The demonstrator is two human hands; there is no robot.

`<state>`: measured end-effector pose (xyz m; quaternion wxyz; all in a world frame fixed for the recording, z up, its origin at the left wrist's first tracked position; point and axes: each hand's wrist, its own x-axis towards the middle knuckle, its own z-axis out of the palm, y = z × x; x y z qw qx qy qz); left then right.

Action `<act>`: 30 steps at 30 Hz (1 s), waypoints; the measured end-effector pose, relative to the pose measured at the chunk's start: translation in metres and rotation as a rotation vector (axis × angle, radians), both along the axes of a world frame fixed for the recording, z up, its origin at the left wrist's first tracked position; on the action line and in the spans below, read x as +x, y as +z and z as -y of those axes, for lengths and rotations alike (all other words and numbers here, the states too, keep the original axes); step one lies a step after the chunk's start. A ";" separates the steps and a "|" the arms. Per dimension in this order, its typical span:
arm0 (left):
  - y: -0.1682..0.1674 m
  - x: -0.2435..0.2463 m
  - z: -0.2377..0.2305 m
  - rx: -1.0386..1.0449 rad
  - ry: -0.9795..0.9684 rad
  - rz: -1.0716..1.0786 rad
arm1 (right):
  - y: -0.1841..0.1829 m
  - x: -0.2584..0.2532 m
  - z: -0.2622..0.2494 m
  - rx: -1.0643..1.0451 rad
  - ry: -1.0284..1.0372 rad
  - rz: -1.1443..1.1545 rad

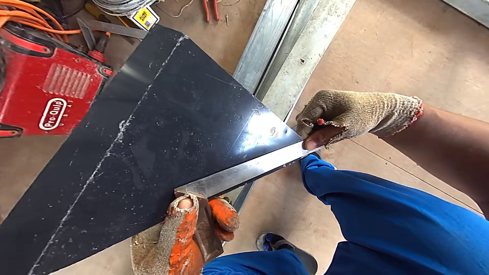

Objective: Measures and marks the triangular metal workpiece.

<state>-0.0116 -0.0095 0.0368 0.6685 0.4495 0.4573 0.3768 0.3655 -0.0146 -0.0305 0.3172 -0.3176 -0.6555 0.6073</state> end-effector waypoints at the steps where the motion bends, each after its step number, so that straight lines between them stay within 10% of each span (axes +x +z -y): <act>1: 0.000 0.001 0.000 -0.006 0.009 0.004 | -0.001 0.000 0.000 0.007 -0.002 0.001; 30: 0.003 0.001 0.000 0.000 0.021 -0.023 | 0.000 0.001 -0.001 0.019 0.029 0.007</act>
